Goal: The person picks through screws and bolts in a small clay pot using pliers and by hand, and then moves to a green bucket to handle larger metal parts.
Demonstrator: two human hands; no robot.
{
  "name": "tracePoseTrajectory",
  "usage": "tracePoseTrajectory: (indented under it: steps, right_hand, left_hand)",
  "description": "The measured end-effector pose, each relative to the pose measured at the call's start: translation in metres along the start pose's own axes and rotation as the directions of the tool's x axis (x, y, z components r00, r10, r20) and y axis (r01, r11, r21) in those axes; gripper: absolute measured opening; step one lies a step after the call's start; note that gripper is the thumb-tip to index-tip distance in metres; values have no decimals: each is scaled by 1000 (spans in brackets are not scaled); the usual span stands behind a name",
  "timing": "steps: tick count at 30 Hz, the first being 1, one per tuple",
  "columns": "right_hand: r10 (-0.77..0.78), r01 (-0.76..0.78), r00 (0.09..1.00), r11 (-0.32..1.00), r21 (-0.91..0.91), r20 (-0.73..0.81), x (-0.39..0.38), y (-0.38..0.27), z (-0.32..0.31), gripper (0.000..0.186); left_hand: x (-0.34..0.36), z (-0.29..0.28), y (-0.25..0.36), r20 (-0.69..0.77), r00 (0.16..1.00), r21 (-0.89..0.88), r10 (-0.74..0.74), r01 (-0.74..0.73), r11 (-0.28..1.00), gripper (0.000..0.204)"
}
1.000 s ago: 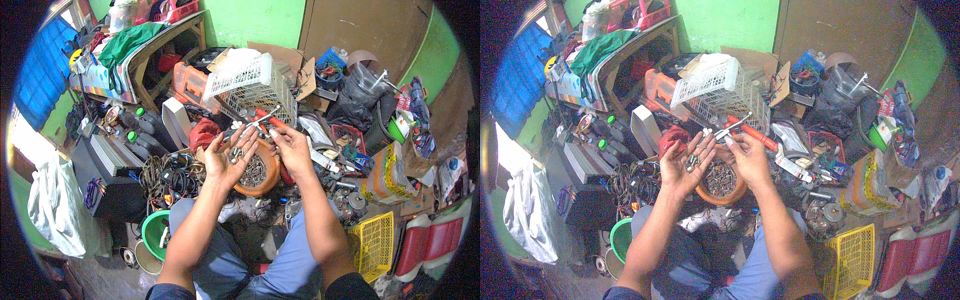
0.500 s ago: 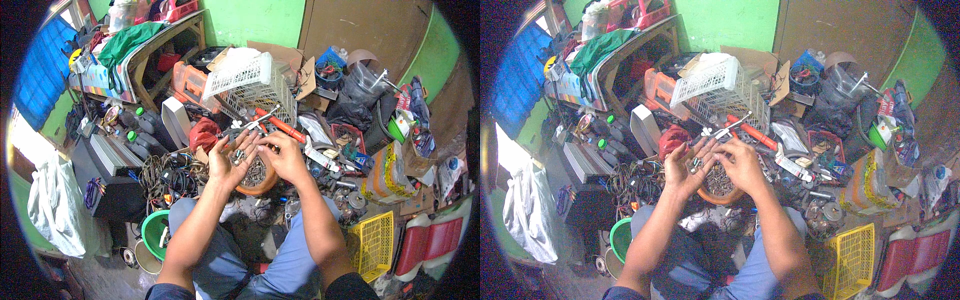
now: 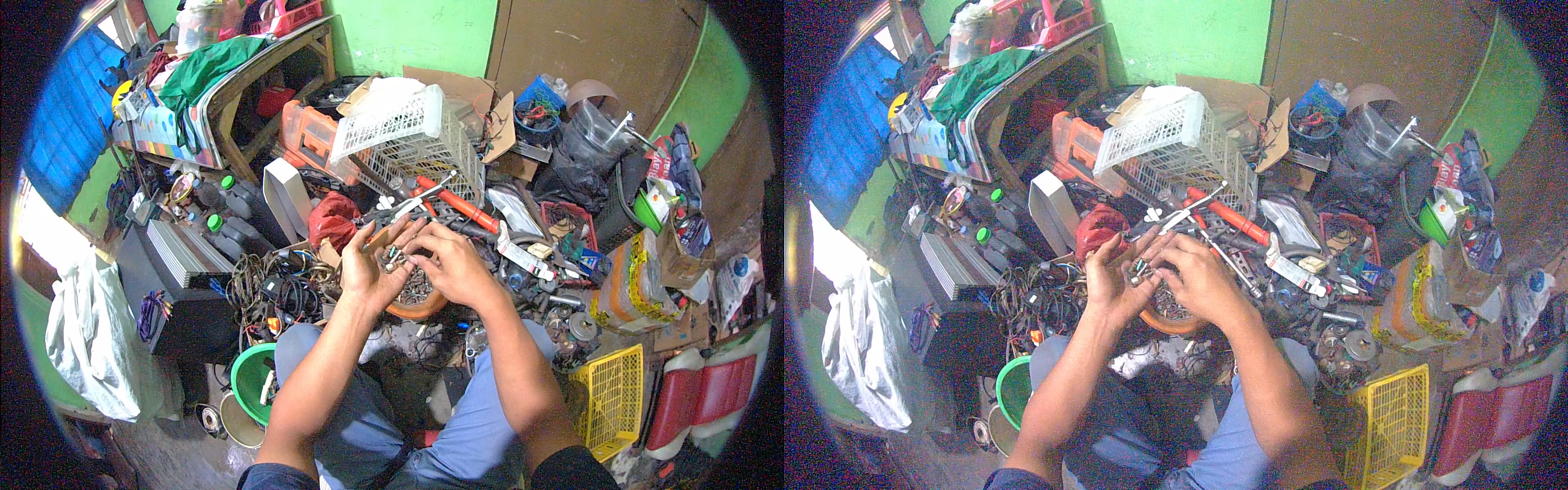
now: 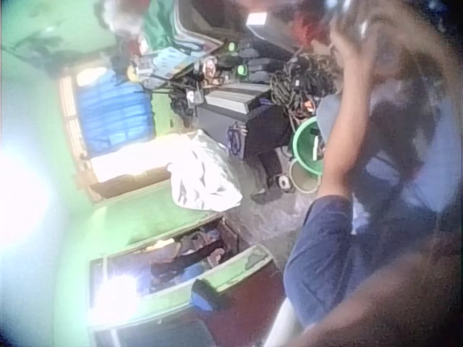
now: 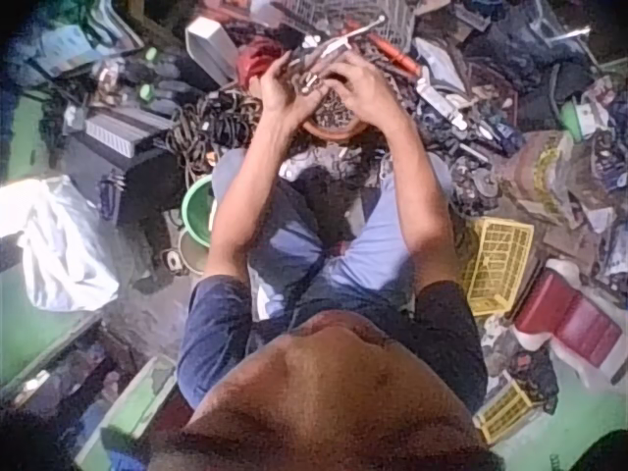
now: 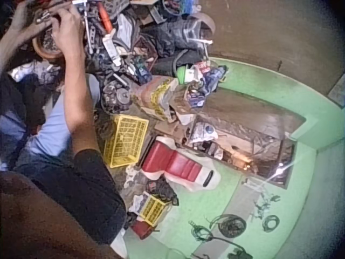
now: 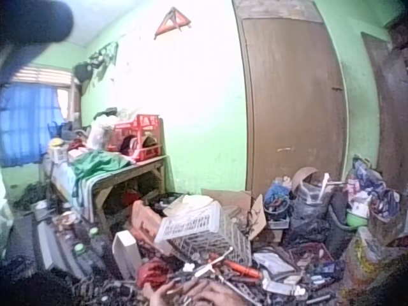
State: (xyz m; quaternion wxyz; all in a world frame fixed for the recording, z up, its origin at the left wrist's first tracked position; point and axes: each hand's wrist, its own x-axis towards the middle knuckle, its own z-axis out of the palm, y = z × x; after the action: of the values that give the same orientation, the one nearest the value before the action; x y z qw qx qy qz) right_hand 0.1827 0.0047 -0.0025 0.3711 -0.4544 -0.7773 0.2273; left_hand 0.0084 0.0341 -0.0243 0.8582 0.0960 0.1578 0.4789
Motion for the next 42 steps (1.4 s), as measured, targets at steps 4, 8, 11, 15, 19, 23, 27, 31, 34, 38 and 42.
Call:
tracePoseTrajectory:
  steps: [4,8,11,15,19,23,27,31,34,38,42]
  right_hand:
    - [-1,2,999,1000,-26,33,-2,6,4,19]
    - [9,-8,996,1000,-9,90,-3,11,3,22]
    - [-26,24,996,999,21,89,-1,11,4,22]
    - [-16,13,998,999,51,56,-1,15,6,23]
    - [-27,27,999,999,-26,19,-2,11,9,24]
    - [-37,40,999,995,-87,33,-2,13,11,25]
    - [77,-76,993,997,-15,88,-3,11,13,25]
    - [9,-10,1000,997,-71,-15,-6,22,20,23]
    - [35,-41,997,995,-93,-70,-5,26,19,20]
    - [441,-391,897,769,506,24,7,7,6,15]
    - [453,-186,891,327,927,19,7,8,-6,16]
  left_hand:
    - [-1,3,-1,-19,1000,14,2,-2,1000,67]
    - [0,0,-2,-16,1000,-22,-24,24,999,57]
    - [2,-11,-2,-10,1000,-12,-26,26,1000,51]
    - [5,-12,-6,-72,997,-55,-31,27,998,45]
    - [3,-13,-4,-58,998,-30,-37,35,999,43]
    - [2,-6,-4,-59,998,10,-35,36,999,44]
    - [1,-11,-4,-74,996,-24,-55,53,998,47]
    - [4,-13,-4,-42,998,-15,-53,52,999,51]
    - [4,-2,-4,-81,997,-36,-10,7,999,55]
    - [4,-4,0,-43,999,-86,31,-35,996,64]
    - [4,-5,2,-17,999,-130,51,-53,990,67]
